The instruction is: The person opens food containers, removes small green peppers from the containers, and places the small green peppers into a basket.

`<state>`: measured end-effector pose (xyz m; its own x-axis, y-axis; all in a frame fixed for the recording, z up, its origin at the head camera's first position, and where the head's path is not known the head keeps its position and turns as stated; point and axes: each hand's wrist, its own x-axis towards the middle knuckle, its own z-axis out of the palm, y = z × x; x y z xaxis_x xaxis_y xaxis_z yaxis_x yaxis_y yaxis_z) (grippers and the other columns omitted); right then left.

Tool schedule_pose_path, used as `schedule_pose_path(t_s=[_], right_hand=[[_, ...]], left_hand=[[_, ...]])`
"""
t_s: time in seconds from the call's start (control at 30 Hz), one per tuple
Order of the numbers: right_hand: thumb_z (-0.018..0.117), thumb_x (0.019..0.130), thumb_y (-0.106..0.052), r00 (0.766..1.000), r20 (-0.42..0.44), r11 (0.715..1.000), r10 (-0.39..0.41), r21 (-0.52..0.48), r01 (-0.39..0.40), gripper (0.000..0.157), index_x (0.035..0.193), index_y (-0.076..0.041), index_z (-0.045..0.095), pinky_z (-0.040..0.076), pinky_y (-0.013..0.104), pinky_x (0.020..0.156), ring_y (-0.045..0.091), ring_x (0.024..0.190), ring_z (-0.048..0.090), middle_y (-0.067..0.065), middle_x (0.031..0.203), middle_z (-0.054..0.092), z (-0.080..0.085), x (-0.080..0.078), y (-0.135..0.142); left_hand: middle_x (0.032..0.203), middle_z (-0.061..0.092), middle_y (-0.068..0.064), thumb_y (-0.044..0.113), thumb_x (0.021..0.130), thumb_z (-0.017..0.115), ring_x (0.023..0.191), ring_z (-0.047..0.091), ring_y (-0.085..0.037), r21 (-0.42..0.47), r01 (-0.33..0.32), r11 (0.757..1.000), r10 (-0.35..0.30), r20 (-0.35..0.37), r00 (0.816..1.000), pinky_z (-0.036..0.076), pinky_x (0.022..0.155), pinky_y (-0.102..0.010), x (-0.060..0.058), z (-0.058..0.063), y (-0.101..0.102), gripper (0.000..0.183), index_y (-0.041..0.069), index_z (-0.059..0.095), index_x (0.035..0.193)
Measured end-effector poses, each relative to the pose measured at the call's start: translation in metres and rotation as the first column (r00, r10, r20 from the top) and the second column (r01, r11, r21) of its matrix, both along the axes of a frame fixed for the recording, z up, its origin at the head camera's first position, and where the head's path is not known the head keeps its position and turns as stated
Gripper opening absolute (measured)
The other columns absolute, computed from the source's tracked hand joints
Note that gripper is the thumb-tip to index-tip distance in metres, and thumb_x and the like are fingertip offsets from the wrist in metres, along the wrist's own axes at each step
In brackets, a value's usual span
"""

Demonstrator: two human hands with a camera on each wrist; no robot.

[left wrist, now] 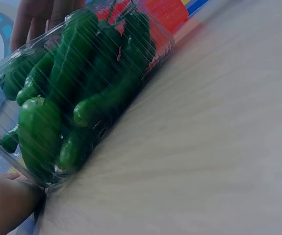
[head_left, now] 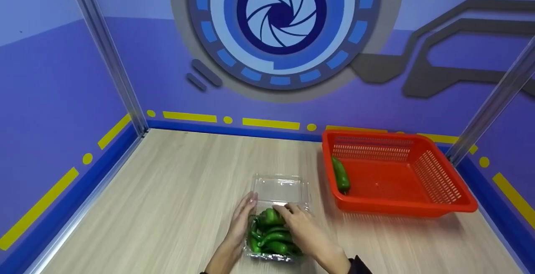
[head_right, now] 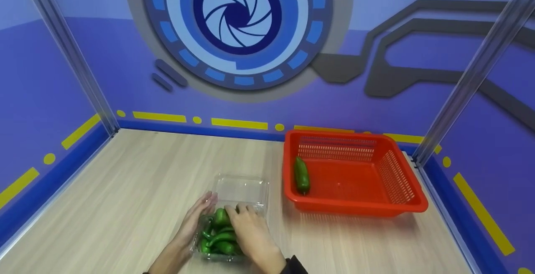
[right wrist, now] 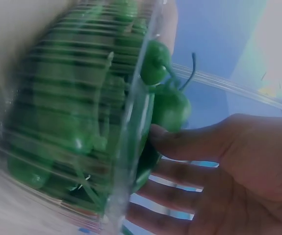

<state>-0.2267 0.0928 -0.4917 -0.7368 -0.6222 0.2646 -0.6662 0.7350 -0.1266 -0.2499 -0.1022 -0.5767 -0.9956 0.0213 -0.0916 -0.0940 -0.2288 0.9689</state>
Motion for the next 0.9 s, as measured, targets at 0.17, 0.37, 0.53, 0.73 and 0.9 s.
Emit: schedule_pose_path(t_s=[0.17, 0.37, 0.53, 0.73, 0.9], right_hand=[[0.080, 0.083, -0.007, 1.000, -0.017, 1.000, 0.014, 0.023, -0.013, 0.053, 0.133, -0.010, 0.062, 0.062, 0.047, 0.081, 0.031, 0.094, 0.068, 0.012, 0.109, 0.066, 0.000, 0.001, 0.002], [0.078, 0.084, -0.005, 0.999, 0.025, 1.000, 0.022, 0.018, -0.022, 0.053, 0.133, -0.011, 0.058, 0.062, 0.050, 0.085, 0.033, 0.100, 0.068, 0.014, 0.116, 0.063, 0.000, 0.001, 0.003], [0.077, 0.085, -0.004, 0.997, 0.054, 0.998, 0.062, 0.010, -0.063, 0.053, 0.133, -0.010, 0.056, 0.060, 0.052, 0.091, 0.032, 0.108, 0.067, 0.012, 0.119, 0.065, 0.001, 0.000, 0.006], [0.072, 0.091, -0.003, 0.987, 0.077, 0.989, 0.139, -0.069, -0.134, 0.050, 0.136, -0.007, 0.053, 0.061, 0.048, 0.086, 0.029, 0.101, 0.068, 0.011, 0.118, 0.063, 0.010, -0.004, 0.012], [0.072, 0.091, 0.000, 0.986, 0.050, 0.982, 0.160, -0.106, -0.154, 0.054, 0.140, -0.011, 0.053, 0.059, 0.046, 0.093, 0.024, 0.109, 0.061, 0.008, 0.124, 0.058, 0.021, -0.003, 0.021]], left_hand=[[0.169, 0.020, -0.020, 0.032, 0.110, 0.039, 0.157, 0.018, -0.041, -0.017, -0.005, 1.000, 0.005, 0.015, 1.000, 0.012, 0.131, -0.054, 0.000, 0.000, 0.000, 0.066, 0.000, 0.015, 0.162], [0.169, 0.021, -0.018, 0.032, 0.110, 0.040, 0.157, 0.020, -0.041, -0.030, -0.022, 0.999, 0.023, 0.036, 0.999, 0.014, 0.130, -0.054, 0.001, 0.001, 0.001, 0.064, 0.003, 0.019, 0.162], [0.170, 0.021, -0.018, 0.034, 0.110, 0.038, 0.157, 0.019, -0.041, -0.031, -0.009, 0.999, 0.010, 0.030, 0.999, 0.012, 0.131, -0.053, 0.001, 0.002, 0.000, 0.065, 0.001, 0.017, 0.162], [0.170, 0.018, -0.018, 0.035, 0.111, 0.037, 0.158, 0.016, -0.040, -0.022, 0.005, 1.000, -0.004, 0.029, 1.000, 0.011, 0.131, -0.052, 0.002, 0.001, -0.002, 0.066, 0.002, 0.013, 0.163], [0.170, 0.019, -0.017, 0.035, 0.110, 0.038, 0.158, 0.017, -0.040, -0.002, 0.010, 1.000, -0.010, 0.018, 1.000, 0.010, 0.131, -0.052, 0.001, 0.001, 0.001, 0.066, 0.003, 0.014, 0.163]])
